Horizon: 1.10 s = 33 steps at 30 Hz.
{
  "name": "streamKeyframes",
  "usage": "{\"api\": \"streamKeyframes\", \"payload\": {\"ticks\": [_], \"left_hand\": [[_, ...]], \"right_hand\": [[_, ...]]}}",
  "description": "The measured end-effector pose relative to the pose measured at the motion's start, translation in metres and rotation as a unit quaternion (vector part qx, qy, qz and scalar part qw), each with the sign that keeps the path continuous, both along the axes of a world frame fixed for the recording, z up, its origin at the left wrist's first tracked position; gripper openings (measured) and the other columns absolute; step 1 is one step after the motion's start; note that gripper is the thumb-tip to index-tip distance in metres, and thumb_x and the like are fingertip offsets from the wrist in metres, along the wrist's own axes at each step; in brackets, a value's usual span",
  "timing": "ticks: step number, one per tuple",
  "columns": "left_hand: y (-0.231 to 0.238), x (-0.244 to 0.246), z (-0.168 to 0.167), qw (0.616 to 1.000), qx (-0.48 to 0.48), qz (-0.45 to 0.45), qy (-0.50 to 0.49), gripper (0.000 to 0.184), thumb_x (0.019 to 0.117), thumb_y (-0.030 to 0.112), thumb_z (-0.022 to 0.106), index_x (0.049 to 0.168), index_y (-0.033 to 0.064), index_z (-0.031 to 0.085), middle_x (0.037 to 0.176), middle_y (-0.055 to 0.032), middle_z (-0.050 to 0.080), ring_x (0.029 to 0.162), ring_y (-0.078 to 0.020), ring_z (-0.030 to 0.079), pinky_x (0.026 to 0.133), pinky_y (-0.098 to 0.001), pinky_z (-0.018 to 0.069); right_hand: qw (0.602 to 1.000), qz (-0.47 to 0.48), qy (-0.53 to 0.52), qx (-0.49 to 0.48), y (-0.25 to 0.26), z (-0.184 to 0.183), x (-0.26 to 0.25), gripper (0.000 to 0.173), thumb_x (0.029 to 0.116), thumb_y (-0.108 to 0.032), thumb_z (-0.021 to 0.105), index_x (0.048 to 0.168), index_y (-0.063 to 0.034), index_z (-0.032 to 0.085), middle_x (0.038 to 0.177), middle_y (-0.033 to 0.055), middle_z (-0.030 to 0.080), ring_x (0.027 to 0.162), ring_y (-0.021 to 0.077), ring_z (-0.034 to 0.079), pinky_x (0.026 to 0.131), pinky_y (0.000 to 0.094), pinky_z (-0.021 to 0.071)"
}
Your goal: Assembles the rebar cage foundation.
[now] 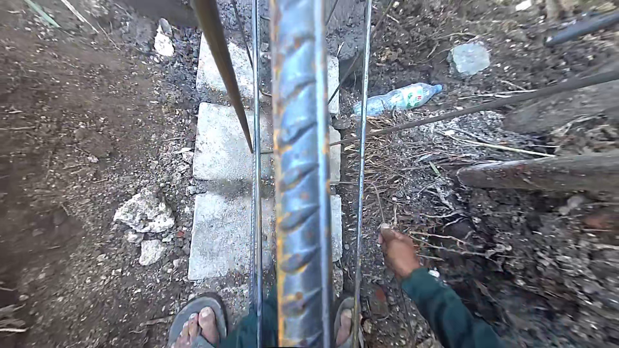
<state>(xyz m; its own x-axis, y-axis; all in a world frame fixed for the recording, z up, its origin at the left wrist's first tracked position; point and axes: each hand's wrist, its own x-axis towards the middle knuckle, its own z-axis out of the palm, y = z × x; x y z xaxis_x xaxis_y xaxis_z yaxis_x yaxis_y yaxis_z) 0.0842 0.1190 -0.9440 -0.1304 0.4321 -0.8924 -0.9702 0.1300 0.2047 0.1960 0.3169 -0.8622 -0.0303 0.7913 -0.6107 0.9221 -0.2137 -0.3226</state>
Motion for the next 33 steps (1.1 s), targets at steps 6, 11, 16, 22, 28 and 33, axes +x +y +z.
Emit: {"api": "streamKeyframes", "payload": {"ticks": [6, 11, 16, 22, 28, 33], "left_hand": [[0.011, -0.026, 0.119, 0.990, -0.123, 0.062, 0.016, 0.048, 0.1134, 0.011, 0.024, 0.067, 0.0114, 0.033, 0.051, -0.0008, 0.026, 0.042, -0.0121, 0.025, 0.045, -0.0239, 0.0297], [0.004, 0.027, 0.021, 0.978, -0.100, 0.047, 0.177, 0.047, 0.1121, 0.027, 0.035, 0.070, 0.0109, 0.047, 0.054, 0.0047, 0.032, 0.045, -0.0094, 0.032, 0.046, -0.0278, 0.0332], [0.015, 0.006, 0.020, 0.971, -0.150, -0.082, 0.166, 0.043, 0.1128, 0.026, 0.037, 0.082, 0.0035, 0.057, 0.065, -0.0026, 0.042, 0.057, -0.0161, 0.043, 0.059, -0.0346, 0.0425], [0.020, -0.014, 0.022, 0.943, -0.169, -0.200, 0.206, 0.043, 0.1034, 0.039, 0.060, 0.095, -0.0024, 0.066, 0.080, -0.0122, 0.060, 0.074, -0.0240, 0.058, 0.073, -0.0434, 0.0483], [0.031, -0.009, 0.015, 0.933, -0.172, -0.230, 0.219, 0.050, 0.0972, 0.050, 0.067, 0.087, 0.0013, 0.062, 0.074, -0.0103, 0.056, 0.071, -0.0262, 0.057, 0.070, -0.0476, 0.0493], [0.036, 0.000, 0.005, 0.912, -0.189, -0.267, 0.247, 0.052, 0.0990, 0.057, 0.059, 0.082, 0.0072, 0.060, 0.072, -0.0077, 0.058, 0.070, -0.0247, 0.060, 0.069, -0.0473, 0.0511]], "right_hand": [[0.997, 0.032, -0.031, 0.066, 0.008, -0.040, 0.011, 0.047, 0.1107, -0.030, 0.045, 0.084, 0.0015, 0.066, 0.071, 0.0068, 0.054, 0.065, 0.0186, 0.048, 0.067, 0.0443, 0.0428], [0.995, 0.022, -0.066, 0.078, 0.005, -0.044, 0.016, 0.049, 0.1115, -0.033, 0.043, 0.093, 0.0043, 0.069, 0.086, 0.0184, 0.064, 0.082, 0.0305, 0.059, 0.081, 0.0552, 0.0459], [0.989, 0.009, -0.119, 0.091, -0.004, -0.046, 0.005, 0.050, 0.1111, -0.037, 0.042, 0.111, 0.0035, 0.072, 0.113, 0.0284, 0.068, 0.111, 0.0423, 0.063, 0.099, 0.0625, 0.0443], [0.974, -0.020, -0.128, 0.184, -0.053, -0.047, -0.007, 0.049, 0.1114, -0.034, 0.043, 0.110, 0.0059, 0.072, 0.107, 0.0316, 0.070, 0.109, 0.0482, 0.065, 0.097, 0.0663, 0.0444], [0.972, 0.013, -0.170, 0.161, -0.029, -0.071, -0.009, 0.051, 0.1110, -0.041, 0.040, 0.117, -0.0018, 0.072, 0.110, 0.0284, 0.071, 0.111, 0.0470, 0.066, 0.096, 0.0655, 0.0469], [0.969, 0.031, -0.184, 0.162, -0.016, -0.080, -0.007, 0.050, 0.1108, -0.043, 0.040, 0.116, -0.0057, 0.073, 0.110, 0.0248, 0.073, 0.111, 0.0443, 0.068, 0.095, 0.0641, 0.0489]]}}
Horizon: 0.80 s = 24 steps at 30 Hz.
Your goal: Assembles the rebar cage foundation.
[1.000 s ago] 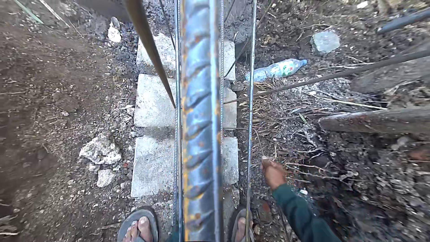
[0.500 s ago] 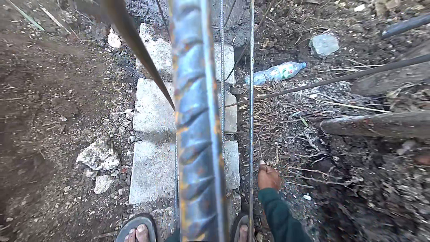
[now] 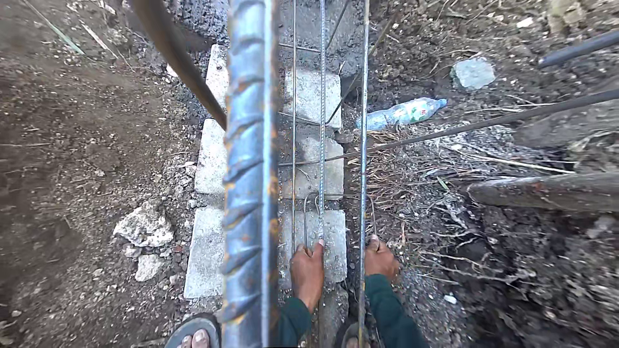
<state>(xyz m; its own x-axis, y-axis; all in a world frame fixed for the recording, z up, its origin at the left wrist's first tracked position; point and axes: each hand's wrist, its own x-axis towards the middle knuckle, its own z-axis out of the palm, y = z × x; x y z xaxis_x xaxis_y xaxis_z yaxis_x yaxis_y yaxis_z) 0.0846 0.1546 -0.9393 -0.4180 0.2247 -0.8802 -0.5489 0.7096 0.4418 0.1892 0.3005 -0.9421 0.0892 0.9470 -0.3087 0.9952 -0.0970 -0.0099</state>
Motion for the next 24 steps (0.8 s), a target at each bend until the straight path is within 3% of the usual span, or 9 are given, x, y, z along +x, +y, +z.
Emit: {"api": "streamKeyframes", "payload": {"ticks": [5, 11, 14, 17, 19, 21, 24], "left_hand": [[-0.001, -0.005, 0.000, 0.999, 0.003, -0.026, 0.019, 0.048, 0.1016, 0.055, 0.056, 0.093, 0.0081, 0.059, 0.077, -0.0083, 0.060, 0.075, -0.0257, 0.063, 0.071, -0.0487, 0.0523], [0.000, -0.018, -0.007, 0.990, 0.108, 0.052, -0.068, 0.040, 0.1055, 0.041, 0.055, 0.112, 0.0022, 0.061, 0.092, -0.0124, 0.062, 0.082, -0.0242, 0.062, 0.077, -0.0445, 0.0519], [0.011, -0.039, -0.013, 0.975, 0.162, 0.100, -0.119, 0.049, 0.1089, 0.044, 0.045, 0.123, -0.0015, 0.056, 0.097, -0.0133, 0.060, 0.082, -0.0225, 0.059, 0.076, -0.0400, 0.0511], [0.028, -0.059, -0.013, 0.971, 0.144, 0.122, -0.145, 0.058, 0.1084, 0.052, 0.041, 0.129, -0.0014, 0.053, 0.099, -0.0153, 0.057, 0.085, -0.0257, 0.058, 0.076, -0.0428, 0.0512], [0.039, -0.066, -0.012, 0.981, 0.118, 0.102, -0.118, 0.060, 0.1072, 0.055, 0.041, 0.128, 0.0006, 0.055, 0.098, -0.0157, 0.057, 0.084, -0.0269, 0.058, 0.073, -0.0448, 0.0509], [0.047, -0.069, -0.009, 0.992, 0.079, 0.062, -0.079, 0.059, 0.1077, 0.053, 0.042, 0.125, 0.0001, 0.060, 0.108, -0.0218, 0.064, 0.095, -0.0329, 0.064, 0.082, -0.0520, 0.0526], [0.054, -0.073, -0.007, 0.998, 0.037, 0.005, -0.060, 0.054, 0.1093, 0.049, 0.040, 0.119, 0.0014, 0.064, 0.110, -0.0214, 0.066, 0.103, -0.0337, 0.065, 0.089, -0.0533, 0.0507]], "right_hand": [[0.998, 0.003, 0.062, 0.011, -0.001, -0.005, 0.003, 0.047, 0.1103, -0.039, 0.044, 0.109, -0.0036, 0.075, 0.105, 0.0236, 0.073, 0.107, 0.0421, 0.068, 0.097, 0.0632, 0.0473], [0.998, 0.053, 0.002, 0.028, 0.011, 0.001, -0.005, 0.051, 0.1109, -0.042, 0.039, 0.118, -0.0047, 0.073, 0.108, 0.0254, 0.073, 0.109, 0.0449, 0.068, 0.095, 0.0644, 0.0490], [0.996, 0.074, 0.008, 0.047, 0.010, 0.007, -0.002, 0.051, 0.1113, -0.041, 0.039, 0.120, -0.0029, 0.072, 0.106, 0.0275, 0.073, 0.107, 0.0473, 0.069, 0.094, 0.0666, 0.0491], [0.995, 0.082, 0.027, 0.046, 0.008, 0.012, 0.001, 0.051, 0.1113, -0.040, 0.041, 0.118, -0.0016, 0.073, 0.105, 0.0284, 0.073, 0.105, 0.0483, 0.069, 0.094, 0.0674, 0.0485], [0.994, 0.081, 0.058, 0.036, 0.007, 0.022, -0.002, 0.048, 0.1113, -0.037, 0.043, 0.115, 0.0014, 0.072, 0.104, 0.0292, 0.072, 0.104, 0.0477, 0.069, 0.094, 0.0672, 0.0475], [0.992, 0.050, 0.119, 0.010, 0.003, 0.036, -0.004, 0.044, 0.1111, -0.031, 0.046, 0.115, 0.0043, 0.071, 0.105, 0.0284, 0.071, 0.104, 0.0438, 0.068, 0.095, 0.0641, 0.0473], [0.977, 0.012, 0.211, -0.013, 0.004, 0.037, 0.011, 0.040, 0.1102, -0.026, 0.049, 0.103, 0.0069, 0.071, 0.089, 0.0200, 0.067, 0.083, 0.0301, 0.061, 0.081, 0.0533, 0.0489]]}}
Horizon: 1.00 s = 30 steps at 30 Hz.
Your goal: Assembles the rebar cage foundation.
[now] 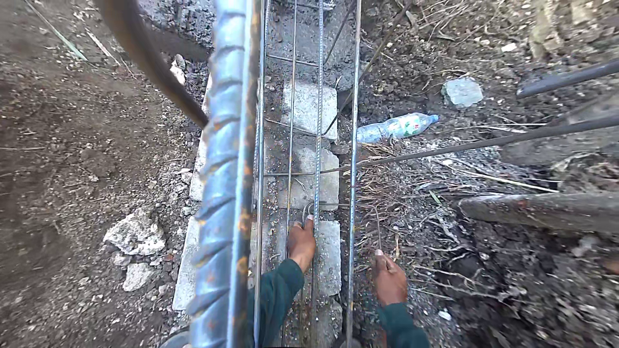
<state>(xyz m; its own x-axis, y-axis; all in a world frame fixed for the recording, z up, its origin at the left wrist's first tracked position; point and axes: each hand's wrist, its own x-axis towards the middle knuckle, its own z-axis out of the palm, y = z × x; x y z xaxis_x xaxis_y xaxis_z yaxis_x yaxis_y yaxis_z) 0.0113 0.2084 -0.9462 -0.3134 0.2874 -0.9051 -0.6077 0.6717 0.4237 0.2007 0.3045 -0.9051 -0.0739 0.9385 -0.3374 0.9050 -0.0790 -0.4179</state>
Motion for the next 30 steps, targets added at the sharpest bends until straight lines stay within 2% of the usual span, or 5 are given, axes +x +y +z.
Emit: {"api": "streamKeyframes", "payload": {"ticks": [5, 9, 16, 25, 30], "left_hand": [[0.000, 0.000, -0.010, 0.999, 0.042, 0.007, -0.020, 0.053, 0.1111, 0.043, 0.038, 0.112, -0.0003, 0.068, 0.108, -0.0213, 0.067, 0.101, -0.0325, 0.064, 0.089, -0.0526, 0.0504], [-0.020, 0.000, -0.008, 0.977, 0.192, 0.065, -0.066, 0.061, 0.1119, 0.046, 0.030, 0.140, -0.0018, 0.055, 0.139, -0.0243, 0.058, 0.129, -0.0329, 0.058, 0.107, -0.0504, 0.0490], [-0.055, 0.014, 0.016, 0.978, 0.193, -0.068, -0.031, 0.045, 0.1076, 0.025, 0.051, 0.146, 0.0020, 0.051, 0.129, -0.0173, 0.066, 0.115, -0.0256, 0.065, 0.101, -0.0442, 0.0504], [-0.084, 0.087, 0.003, 0.973, 0.200, -0.029, -0.116, 0.040, 0.1055, 0.007, 0.042, 0.142, -0.0030, 0.053, 0.135, -0.0176, 0.062, 0.114, -0.0182, 0.062, 0.099, -0.0332, 0.0475], [-0.104, 0.129, -0.008, 0.976, 0.159, -0.065, -0.133, 0.057, 0.1010, 0.014, 0.057, 0.155, 0.0077, 0.038, 0.132, -0.0213, 0.063, 0.115, -0.0313, 0.065, 0.099, -0.0504, 0.0523]], "right_hand": [[0.996, -0.077, 0.030, 0.020, 0.018, 0.011, 0.026, 0.043, 0.1098, -0.028, 0.048, 0.100, 0.0085, 0.069, 0.086, 0.0173, 0.065, 0.077, 0.0252, 0.058, 0.075, 0.0500, 0.0481], [0.991, -0.097, 0.084, 0.045, 0.021, 0.041, 0.039, 0.042, 0.1090, -0.031, 0.047, 0.082, -0.0036, 0.062, 0.060, -0.0058, 0.048, 0.048, 0.0034, 0.041, 0.047, 0.0248, 0.0383], [0.977, -0.107, 0.175, -0.060, 0.013, 0.101, 0.000, 0.043, 0.1130, -0.031, 0.034, 0.087, -0.0095, 0.060, 0.047, -0.0090, 0.035, 0.034, 0.0032, 0.030, 0.032, 0.0214, 0.0294], [0.983, -0.108, 0.115, -0.092, 0.035, 0.068, 0.004, 0.046, 0.1137, -0.037, 0.031, 0.094, -0.0068, 0.061, 0.048, -0.0075, 0.032, 0.035, 0.0045, 0.027, 0.034, 0.0229, 0.0276], [0.968, -0.125, 0.174, -0.129, 0.033, 0.065, 0.020, 0.047, 0.1140, -0.036, 0.029, 0.094, -0.0069, 0.060, 0.046, -0.0072, 0.032, 0.033, 0.0046, 0.027, 0.032, 0.0222, 0.0276]]}}
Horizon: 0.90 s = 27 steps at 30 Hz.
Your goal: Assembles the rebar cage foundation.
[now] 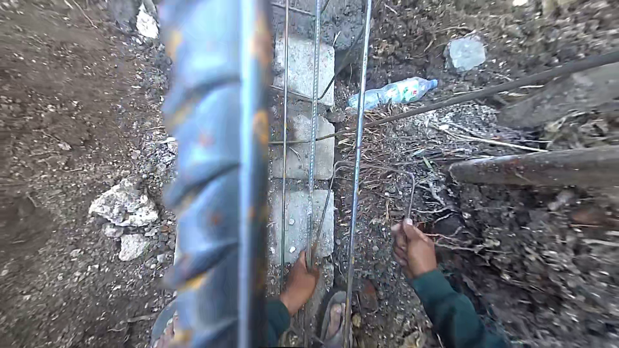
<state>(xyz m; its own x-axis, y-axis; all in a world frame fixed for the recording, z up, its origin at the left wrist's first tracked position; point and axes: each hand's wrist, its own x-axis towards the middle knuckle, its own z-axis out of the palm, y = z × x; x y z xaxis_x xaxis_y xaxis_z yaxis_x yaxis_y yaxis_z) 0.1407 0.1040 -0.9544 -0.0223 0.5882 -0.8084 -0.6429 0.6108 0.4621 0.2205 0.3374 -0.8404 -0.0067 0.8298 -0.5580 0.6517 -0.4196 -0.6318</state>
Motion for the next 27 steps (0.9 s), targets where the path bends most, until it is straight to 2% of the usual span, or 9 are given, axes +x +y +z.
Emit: {"api": "streamKeyframes", "payload": {"ticks": [3, 5, 10, 14, 16, 19, 20, 24, 27], "left_hand": [[-0.007, 0.003, 0.009, 0.993, -0.033, 0.108, -0.018, 0.034, 0.0956, 0.005, 0.061, 0.128, -0.0029, 0.060, 0.102, -0.0144, 0.067, 0.087, -0.0202, 0.064, 0.081, -0.0393, 0.0534], [-0.011, 0.004, 0.020, 0.991, -0.046, 0.126, -0.005, 0.031, 0.0949, 0.004, 0.060, 0.124, -0.0053, 0.060, 0.092, -0.0111, 0.064, 0.079, -0.0176, 0.060, 0.076, -0.0378, 0.0520], [-0.013, 0.005, 0.031, 0.988, -0.115, 0.090, 0.046, 0.034, 0.0987, 0.008, 0.059, 0.130, -0.0060, 0.059, 0.116, -0.0232, 0.064, 0.103, -0.0315, 0.064, 0.093, -0.0488, 0.0520], [-0.023, -0.002, 0.025, 0.986, -0.112, -0.003, 0.121, 0.026, 0.1056, 0.019, 0.051, 0.117, -0.0018, 0.063, 0.095, -0.0170, 0.069, 0.085, -0.0293, 0.069, 0.082, -0.0490, 0.0558], [-0.030, -0.004, 0.034, 0.984, -0.090, -0.052, 0.141, 0.026, 0.1047, 0.017, 0.052, 0.115, -0.0031, 0.064, 0.093, -0.0183, 0.070, 0.086, -0.0317, 0.070, 0.084, -0.0512, 0.0559], [-0.050, 0.005, 0.051, 0.985, -0.032, -0.051, 0.164, 0.028, 0.1041, 0.014, 0.051, 0.116, -0.0089, 0.061, 0.091, -0.0219, 0.069, 0.084, -0.0348, 0.070, 0.083, -0.0536, 0.0566], [-0.058, 0.011, 0.053, 0.984, -0.008, -0.032, 0.175, 0.028, 0.1039, 0.013, 0.050, 0.115, -0.0103, 0.060, 0.089, -0.0217, 0.069, 0.080, -0.0340, 0.070, 0.080, -0.0531, 0.0576], [-0.080, 0.018, 0.058, 0.974, 0.102, 0.011, 0.204, 0.027, 0.1039, 0.012, 0.046, 0.113, -0.0115, 0.057, 0.087, -0.0208, 0.068, 0.075, -0.0313, 0.070, 0.074, -0.0505, 0.0596], [-0.084, 0.011, 0.065, 0.949, 0.207, -0.031, 0.236, 0.026, 0.1015, 0.014, 0.054, 0.107, -0.0096, 0.064, 0.088, -0.0212, 0.069, 0.079, -0.0319, 0.071, 0.076, -0.0510, 0.0585]], "right_hand": [[1.000, -0.010, 0.020, 0.016, -0.007, -0.002, 0.007, 0.046, 0.1138, -0.033, 0.029, 0.091, -0.0067, 0.059, 0.046, -0.0070, 0.032, 0.033, 0.0058, 0.028, 0.032, 0.0240, 0.0286], [0.998, -0.011, 0.030, 0.045, -0.011, -0.009, 0.005, 0.046, 0.1135, -0.031, 0.031, 0.086, -0.0067, 0.059, 0.045, -0.0068, 0.033, 0.033, 0.0056, 0.028, 0.033, 0.0239, 0.0282], [0.996, 0.025, -0.032, 0.085, -0.006, -0.030, -0.013, 0.042, 0.1118, -0.027, 0.040, 0.083, -0.0052, 0.061, 0.050, -0.0059, 0.037, 0.038, 0.0060, 0.030, 0.038, 0.0240, 0.0290], [0.993, 0.048, -0.035, 0.104, -0.001, -0.037, -0.023, 0.041, 0.1114, -0.026, 0.043, 0.081, -0.0050, 0.060, 0.052, -0.0055, 0.039, 0.040, 0.0056, 0.032, 0.040, 0.0232, 0.0305], [0.987, 0.085, -0.074, 0.113, -0.003, -0.038, -0.029, 0.041, 0.1112, -0.024, 0.043, 0.081, -0.0033, 0.061, 0.056, -0.0044, 0.041, 0.045, 0.0059, 0.035, 0.046, 0.0240, 0.0333], [0.975, 0.144, -0.130, 0.109, -0.004, -0.050, -0.029, 0.043, 0.1103, -0.026, 0.047, 0.084, 0.0012, 0.067, 0.064, 0.0037, 0.051, 0.057, 0.0152, 0.045, 0.060, 0.0390, 0.0416], [0.975, 0.150, -0.124, 0.104, -0.007, -0.052, -0.032, 0.043, 0.1106, -0.026, 0.046, 0.084, 0.0017, 0.066, 0.065, 0.0044, 0.051, 0.059, 0.0160, 0.046, 0.062, 0.0399, 0.0416], [0.985, 0.126, -0.057, 0.102, -0.021, -0.054, -0.043, 0.044, 0.1110, -0.024, 0.043, 0.077, -0.0029, 0.060, 0.057, -0.0037, 0.043, 0.047, 0.0071, 0.037, 0.049, 0.0259, 0.0346], [0.983, 0.135, -0.066, 0.107, -0.017, -0.052, -0.031, 0.045, 0.1111, -0.026, 0.042, 0.077, -0.0040, 0.060, 0.058, -0.0029, 0.044, 0.049, 0.0083, 0.040, 0.050, 0.0281, 0.0366]]}}
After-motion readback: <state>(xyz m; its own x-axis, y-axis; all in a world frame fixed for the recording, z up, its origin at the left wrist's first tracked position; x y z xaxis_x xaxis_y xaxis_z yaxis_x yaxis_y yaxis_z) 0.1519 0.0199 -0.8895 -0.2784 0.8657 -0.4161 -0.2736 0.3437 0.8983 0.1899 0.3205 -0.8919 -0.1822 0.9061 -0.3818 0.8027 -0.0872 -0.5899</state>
